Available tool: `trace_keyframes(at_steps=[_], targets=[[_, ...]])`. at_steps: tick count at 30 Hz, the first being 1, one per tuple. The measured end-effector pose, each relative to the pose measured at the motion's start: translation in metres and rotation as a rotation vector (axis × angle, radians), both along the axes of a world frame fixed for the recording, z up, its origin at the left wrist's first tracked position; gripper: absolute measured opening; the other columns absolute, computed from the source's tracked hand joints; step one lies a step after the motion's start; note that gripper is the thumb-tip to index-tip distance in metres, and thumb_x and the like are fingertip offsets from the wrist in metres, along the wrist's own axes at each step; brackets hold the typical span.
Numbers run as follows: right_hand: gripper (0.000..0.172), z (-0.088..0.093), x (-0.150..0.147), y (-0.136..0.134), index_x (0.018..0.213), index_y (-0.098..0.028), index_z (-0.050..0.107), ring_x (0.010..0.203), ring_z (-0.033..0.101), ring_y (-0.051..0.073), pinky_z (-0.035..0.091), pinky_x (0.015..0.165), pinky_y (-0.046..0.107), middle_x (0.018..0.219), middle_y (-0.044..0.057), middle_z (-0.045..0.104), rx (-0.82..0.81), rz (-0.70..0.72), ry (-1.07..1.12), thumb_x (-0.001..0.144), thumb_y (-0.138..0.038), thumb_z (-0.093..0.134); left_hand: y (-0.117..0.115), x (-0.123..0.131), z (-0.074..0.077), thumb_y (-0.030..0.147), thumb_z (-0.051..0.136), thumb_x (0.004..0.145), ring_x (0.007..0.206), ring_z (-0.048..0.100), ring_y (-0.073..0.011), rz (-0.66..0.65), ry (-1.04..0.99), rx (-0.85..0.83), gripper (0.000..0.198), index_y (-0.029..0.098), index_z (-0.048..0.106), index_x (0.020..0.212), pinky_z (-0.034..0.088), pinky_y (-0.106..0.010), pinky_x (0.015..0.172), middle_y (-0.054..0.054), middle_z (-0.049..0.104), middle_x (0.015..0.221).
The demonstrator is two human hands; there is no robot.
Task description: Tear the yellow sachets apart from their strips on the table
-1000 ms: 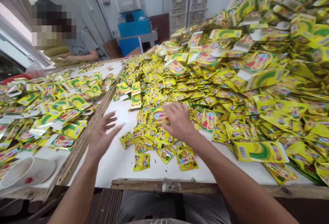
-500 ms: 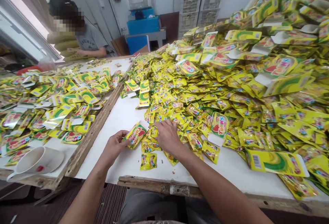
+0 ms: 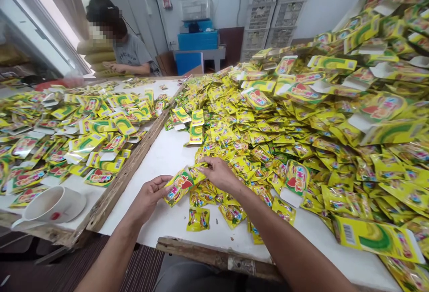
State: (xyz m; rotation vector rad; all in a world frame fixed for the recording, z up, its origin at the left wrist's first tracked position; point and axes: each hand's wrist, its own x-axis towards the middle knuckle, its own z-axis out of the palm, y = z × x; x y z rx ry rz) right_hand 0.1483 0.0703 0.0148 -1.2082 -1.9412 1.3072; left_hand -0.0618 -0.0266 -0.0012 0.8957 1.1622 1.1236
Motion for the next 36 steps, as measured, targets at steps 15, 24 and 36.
trace_keyframes(at_steps=[15, 24, 36], targets=[[0.008, 0.012, -0.046, 0.002, 0.075, -0.019, 0.067, 0.077, 0.058, 0.016, 0.044, 0.071, 0.027, 0.079, 0.002, 0.063, 0.293, 0.125, -0.071, 0.077, -0.022, 0.061, 0.0, -0.022, 0.004, 0.036, 0.08, 0.058, 0.063, 0.063, -0.0131, 0.148, -0.091, -0.061, 0.037, 0.014, 0.064, 0.084, 0.046, -0.021, 0.057, -0.006, 0.072, 0.08], [0.023, 0.025, -0.064, 0.03, 0.104, -0.018, 0.06, 0.072, 0.059, 0.016, 0.041, 0.063, 0.027, 0.082, 0.004, 0.066, 0.337, 0.06, -0.335, 0.086, -0.024, 0.047, 0.016, -0.011, 0.002, 0.031, 0.083, 0.053, 0.067, 0.068, -0.0177, 0.232, -0.23, -0.131, 0.059, 0.015, 0.057, 0.103, 0.051, -0.025, 0.062, -0.007, 0.073, 0.085], [0.04, -0.002, -0.072, 0.107, 0.115, -0.013, 0.052, 0.082, 0.058, 0.024, 0.022, 0.086, 0.039, 0.089, 0.012, 0.066, 0.781, 0.145, -0.982, 0.079, -0.003, 0.037, 0.021, -0.013, -0.003, 0.027, 0.081, 0.056, 0.062, 0.067, -0.0153, 0.329, -0.313, -0.154, 0.05, 0.014, 0.062, 0.1, 0.051, -0.022, 0.059, -0.005, 0.073, 0.075]])
